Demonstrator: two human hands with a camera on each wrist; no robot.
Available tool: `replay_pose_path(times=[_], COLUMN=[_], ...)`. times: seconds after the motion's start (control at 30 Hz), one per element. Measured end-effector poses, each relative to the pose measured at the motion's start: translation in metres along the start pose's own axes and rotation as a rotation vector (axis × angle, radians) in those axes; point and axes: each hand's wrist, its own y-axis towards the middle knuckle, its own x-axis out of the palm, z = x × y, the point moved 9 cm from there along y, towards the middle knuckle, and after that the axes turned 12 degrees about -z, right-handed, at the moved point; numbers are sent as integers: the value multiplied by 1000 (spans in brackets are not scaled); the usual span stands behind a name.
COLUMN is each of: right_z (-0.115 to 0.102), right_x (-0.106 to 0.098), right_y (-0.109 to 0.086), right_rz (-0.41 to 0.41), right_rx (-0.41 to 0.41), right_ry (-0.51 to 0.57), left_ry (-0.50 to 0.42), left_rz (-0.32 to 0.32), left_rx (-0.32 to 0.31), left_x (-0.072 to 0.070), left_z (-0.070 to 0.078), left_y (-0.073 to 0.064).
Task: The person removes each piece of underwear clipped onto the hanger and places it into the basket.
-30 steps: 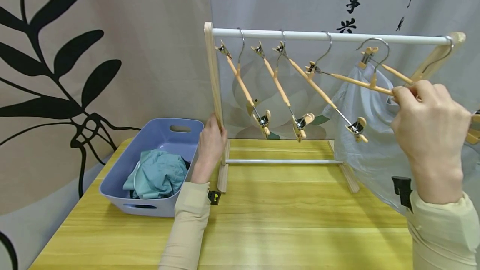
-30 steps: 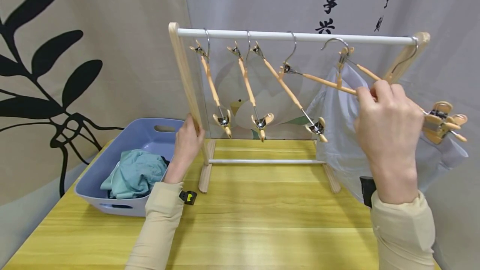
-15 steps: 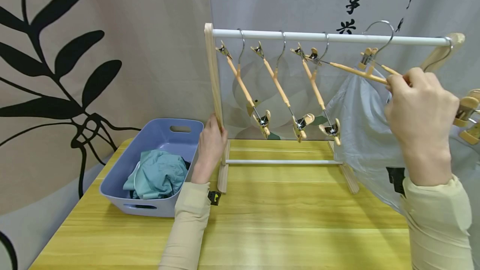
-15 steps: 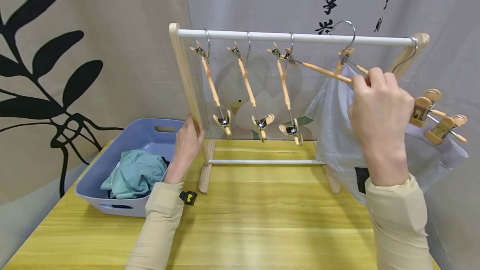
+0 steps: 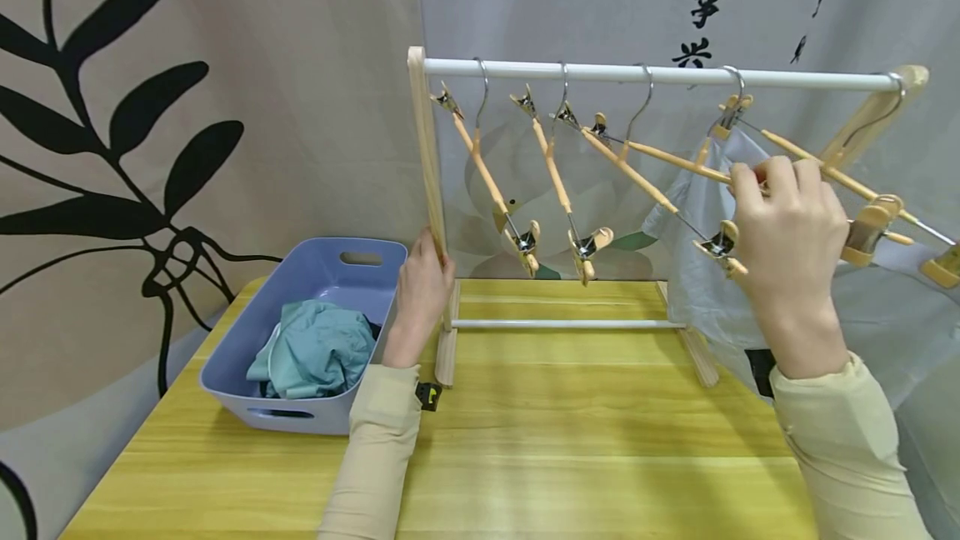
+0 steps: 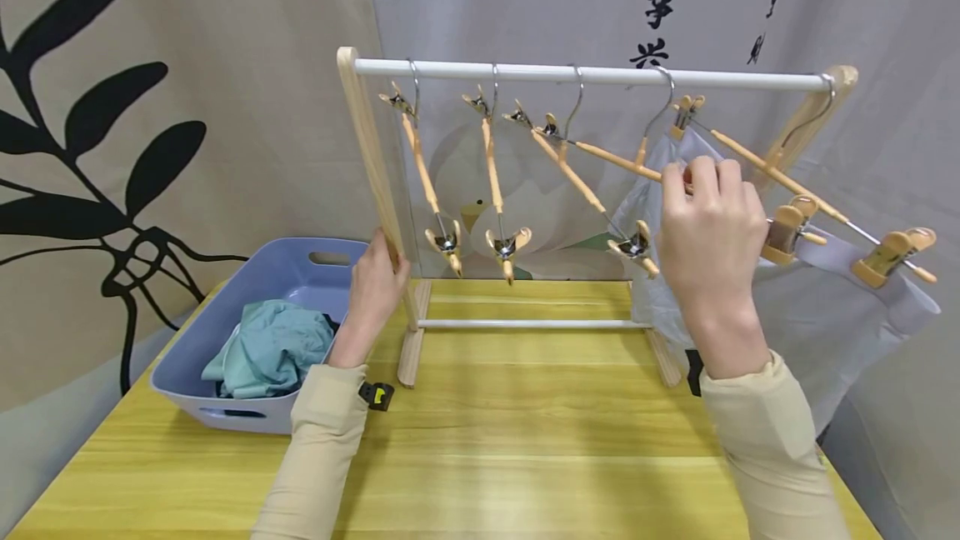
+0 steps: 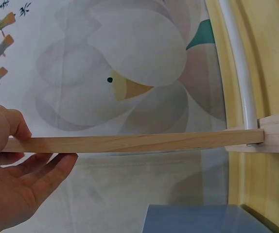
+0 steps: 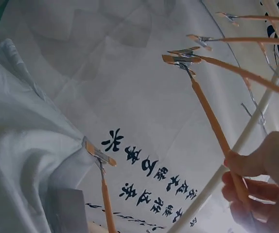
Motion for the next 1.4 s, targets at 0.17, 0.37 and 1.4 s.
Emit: replay_pose_path(times=[0.17, 0.37, 1.4], right_z=[-9, -22, 43], right_x=[-1, 8, 69], right_y=[-8, -19, -58], right_rz=[100, 143, -61], right_rx=[-35, -143, -64], right_ry=[60, 44, 5], left_ry=[-3, -5, 11], left_rz=[-1, -4, 12], left_rx=[-2, 7, 14], left_x=[0, 0, 1], left_z=[-1, -1, -2], left_y=[0, 1, 1])
